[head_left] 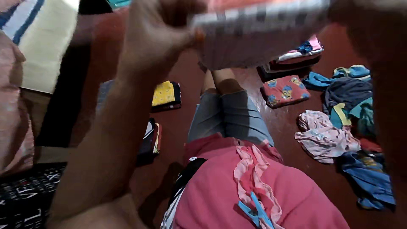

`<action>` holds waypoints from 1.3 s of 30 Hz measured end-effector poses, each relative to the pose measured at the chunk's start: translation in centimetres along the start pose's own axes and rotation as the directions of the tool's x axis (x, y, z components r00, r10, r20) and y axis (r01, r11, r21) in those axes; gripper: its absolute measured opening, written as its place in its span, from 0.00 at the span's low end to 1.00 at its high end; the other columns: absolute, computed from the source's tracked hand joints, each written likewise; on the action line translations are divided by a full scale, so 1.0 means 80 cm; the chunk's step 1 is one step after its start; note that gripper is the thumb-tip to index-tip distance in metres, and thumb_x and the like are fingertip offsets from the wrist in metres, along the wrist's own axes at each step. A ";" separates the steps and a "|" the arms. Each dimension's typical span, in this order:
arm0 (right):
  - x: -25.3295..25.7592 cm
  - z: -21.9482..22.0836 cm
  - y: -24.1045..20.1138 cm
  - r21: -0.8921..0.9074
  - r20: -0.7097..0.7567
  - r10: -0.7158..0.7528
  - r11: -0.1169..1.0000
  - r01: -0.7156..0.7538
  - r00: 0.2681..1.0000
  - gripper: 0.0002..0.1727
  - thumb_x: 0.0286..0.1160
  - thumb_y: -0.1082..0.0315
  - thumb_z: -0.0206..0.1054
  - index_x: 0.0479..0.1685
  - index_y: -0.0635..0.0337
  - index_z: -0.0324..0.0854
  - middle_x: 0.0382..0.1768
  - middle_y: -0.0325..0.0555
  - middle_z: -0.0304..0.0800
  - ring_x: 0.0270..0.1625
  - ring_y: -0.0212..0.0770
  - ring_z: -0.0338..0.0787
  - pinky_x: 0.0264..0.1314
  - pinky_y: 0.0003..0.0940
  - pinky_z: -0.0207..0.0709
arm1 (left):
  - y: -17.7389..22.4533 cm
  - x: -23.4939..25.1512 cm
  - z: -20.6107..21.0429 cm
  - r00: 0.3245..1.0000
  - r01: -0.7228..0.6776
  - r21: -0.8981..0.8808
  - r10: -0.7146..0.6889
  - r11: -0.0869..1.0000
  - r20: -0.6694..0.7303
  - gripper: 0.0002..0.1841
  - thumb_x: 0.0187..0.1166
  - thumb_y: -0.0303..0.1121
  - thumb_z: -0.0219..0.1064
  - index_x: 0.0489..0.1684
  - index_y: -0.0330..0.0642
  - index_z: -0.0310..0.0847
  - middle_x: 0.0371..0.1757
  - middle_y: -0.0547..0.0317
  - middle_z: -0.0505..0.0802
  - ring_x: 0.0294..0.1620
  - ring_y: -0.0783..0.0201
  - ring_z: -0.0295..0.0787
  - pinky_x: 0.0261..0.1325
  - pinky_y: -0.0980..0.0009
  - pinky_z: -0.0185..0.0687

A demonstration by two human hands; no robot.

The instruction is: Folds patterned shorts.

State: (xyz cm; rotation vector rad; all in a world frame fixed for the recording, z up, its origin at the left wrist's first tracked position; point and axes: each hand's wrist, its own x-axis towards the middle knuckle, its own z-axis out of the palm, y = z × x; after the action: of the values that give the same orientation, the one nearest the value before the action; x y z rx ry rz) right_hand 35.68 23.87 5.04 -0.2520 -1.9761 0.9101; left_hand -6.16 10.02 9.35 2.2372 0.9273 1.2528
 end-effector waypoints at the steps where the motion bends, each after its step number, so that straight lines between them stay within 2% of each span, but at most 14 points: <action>1: -0.035 0.022 -0.027 -0.032 0.054 0.032 0.999 -0.030 0.998 0.13 0.80 0.67 0.70 0.59 0.59 0.86 0.53 0.40 0.92 0.53 0.35 0.92 0.59 0.34 0.89 | 0.039 -0.030 0.029 0.980 0.197 -0.019 -0.197 0.980 0.009 0.16 0.72 0.27 0.75 0.58 0.37 0.86 0.49 0.63 0.93 0.46 0.74 0.90 0.51 0.76 0.90; 3: -0.101 0.079 -0.083 -0.156 0.114 0.222 0.967 -0.203 0.968 0.09 0.78 0.63 0.70 0.53 0.47 0.89 0.47 0.24 0.93 0.46 0.21 0.90 0.50 0.20 0.87 | 0.065 -0.097 0.080 0.922 0.384 -0.051 -0.380 0.922 0.078 0.18 0.68 0.23 0.76 0.57 0.36 0.86 0.51 0.59 0.93 0.49 0.70 0.91 0.54 0.72 0.91; 9: -0.221 0.145 -0.052 -0.150 0.298 0.484 0.875 -0.461 0.823 0.09 0.75 0.62 0.70 0.46 0.54 0.91 0.40 0.28 0.94 0.43 0.19 0.90 0.49 0.18 0.87 | 0.030 -0.218 0.166 0.769 0.582 0.135 -0.596 0.802 0.231 0.12 0.71 0.30 0.74 0.52 0.44 0.92 0.44 0.61 0.91 0.50 0.68 0.86 0.56 0.66 0.84; 13: -0.207 0.143 -0.046 -0.190 0.238 0.444 0.893 -0.407 0.864 0.13 0.74 0.67 0.69 0.54 0.59 0.88 0.47 0.34 0.93 0.45 0.23 0.91 0.52 0.22 0.88 | 0.021 -0.212 0.166 0.886 0.364 0.372 -0.441 0.854 0.143 0.11 0.74 0.27 0.70 0.51 0.40 0.92 0.43 0.52 0.92 0.50 0.55 0.87 0.59 0.58 0.83; 17: -0.200 0.135 -0.063 -0.336 0.115 0.343 0.897 -0.289 0.932 0.13 0.78 0.66 0.68 0.55 0.63 0.88 0.49 0.39 0.94 0.50 0.25 0.92 0.59 0.23 0.87 | 0.031 -0.195 0.150 0.946 0.255 0.494 -0.321 0.831 0.052 0.08 0.77 0.30 0.69 0.46 0.37 0.91 0.43 0.48 0.91 0.48 0.54 0.88 0.55 0.60 0.85; 20: -0.208 0.129 -0.073 -0.351 0.172 0.266 0.916 -0.193 0.949 0.12 0.80 0.64 0.66 0.47 0.60 0.91 0.46 0.40 0.94 0.53 0.30 0.91 0.63 0.28 0.85 | 0.037 -0.202 0.136 0.960 0.171 0.428 -0.248 0.888 0.129 0.07 0.75 0.33 0.71 0.36 0.38 0.89 0.43 0.50 0.89 0.50 0.58 0.86 0.56 0.65 0.83; 23: -0.208 0.131 -0.067 -0.309 0.333 0.237 0.942 -0.132 0.913 0.12 0.78 0.61 0.64 0.37 0.53 0.93 0.46 0.38 0.93 0.58 0.35 0.88 0.65 0.32 0.83 | 0.024 -0.211 0.132 0.892 0.139 0.217 -0.217 0.966 0.396 0.08 0.78 0.36 0.69 0.35 0.41 0.89 0.49 0.56 0.93 0.62 0.61 0.86 0.71 0.64 0.80; 27: -0.190 0.132 -0.034 -0.252 0.498 0.349 0.934 -0.252 0.794 0.11 0.77 0.60 0.63 0.41 0.53 0.89 0.54 0.37 0.90 0.60 0.33 0.87 0.66 0.33 0.82 | -0.035 -0.193 0.142 0.769 0.322 -0.031 -0.243 0.946 0.591 0.10 0.74 0.36 0.72 0.35 0.38 0.90 0.48 0.57 0.95 0.58 0.65 0.90 0.66 0.64 0.85; 30: -0.160 0.127 0.014 0.072 0.498 0.443 0.836 -0.544 0.746 0.07 0.77 0.66 0.61 0.40 0.52 0.85 0.35 0.30 0.91 0.36 0.23 0.89 0.41 0.23 0.86 | -0.096 -0.159 0.146 0.741 0.587 -0.334 -0.324 0.738 0.587 0.10 0.68 0.41 0.76 0.31 0.44 0.87 0.38 0.66 0.94 0.39 0.76 0.90 0.45 0.75 0.87; 32: -0.155 0.142 0.066 0.438 0.223 0.564 0.671 -0.598 0.796 0.10 0.78 0.66 0.57 0.39 0.45 0.86 0.31 0.26 0.90 0.32 0.20 0.86 0.37 0.20 0.82 | -0.147 -0.151 0.166 0.797 0.596 -0.672 -0.421 0.439 0.432 0.12 0.68 0.51 0.76 0.36 0.58 0.88 0.34 0.74 0.94 0.34 0.80 0.89 0.40 0.78 0.88; 34: -0.153 0.167 0.110 0.683 0.000 0.776 0.461 -0.566 0.631 0.21 0.93 0.53 0.42 0.51 0.47 0.82 0.38 0.32 0.93 0.40 0.28 0.92 0.45 0.30 0.89 | -0.187 -0.152 0.195 0.774 0.467 -0.879 -0.526 0.098 0.353 0.31 0.74 0.71 0.61 0.57 0.56 0.88 0.49 0.63 0.96 0.50 0.66 0.94 0.55 0.61 0.92; 36: -0.163 0.181 0.136 0.679 0.071 0.905 0.265 -0.685 0.420 0.33 0.91 0.35 0.35 0.65 0.48 0.77 0.45 0.38 0.93 0.47 0.36 0.93 0.51 0.41 0.89 | -0.198 -0.152 0.218 0.637 0.506 -0.862 -0.659 -0.035 0.401 0.45 0.76 0.79 0.34 0.72 0.56 0.76 0.60 0.57 0.93 0.61 0.56 0.90 0.63 0.50 0.88; 37: -0.166 0.186 0.142 0.655 0.088 0.929 0.217 -0.723 0.358 0.30 0.92 0.38 0.40 0.67 0.50 0.76 0.45 0.39 0.92 0.47 0.37 0.92 0.51 0.43 0.89 | -0.200 -0.153 0.226 0.581 0.543 -0.837 -0.688 -0.070 0.435 0.45 0.78 0.78 0.30 0.75 0.56 0.73 0.61 0.57 0.92 0.63 0.56 0.89 0.65 0.50 0.87; 39: -0.171 0.197 0.135 0.604 0.035 0.945 0.240 -0.760 0.326 0.14 0.90 0.58 0.55 0.59 0.55 0.77 0.39 0.39 0.91 0.38 0.34 0.92 0.44 0.36 0.90 | -0.197 -0.167 0.236 0.507 0.570 -0.813 -0.730 -0.116 0.459 0.34 0.88 0.66 0.37 0.74 0.51 0.73 0.59 0.56 0.92 0.62 0.57 0.90 0.66 0.53 0.86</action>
State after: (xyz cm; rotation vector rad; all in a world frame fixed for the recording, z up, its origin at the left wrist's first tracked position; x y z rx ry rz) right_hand 28.72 16.78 -16.26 -1.2231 -1.0070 1.9428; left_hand -0.41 10.73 -18.01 0.4735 0.8121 0.9493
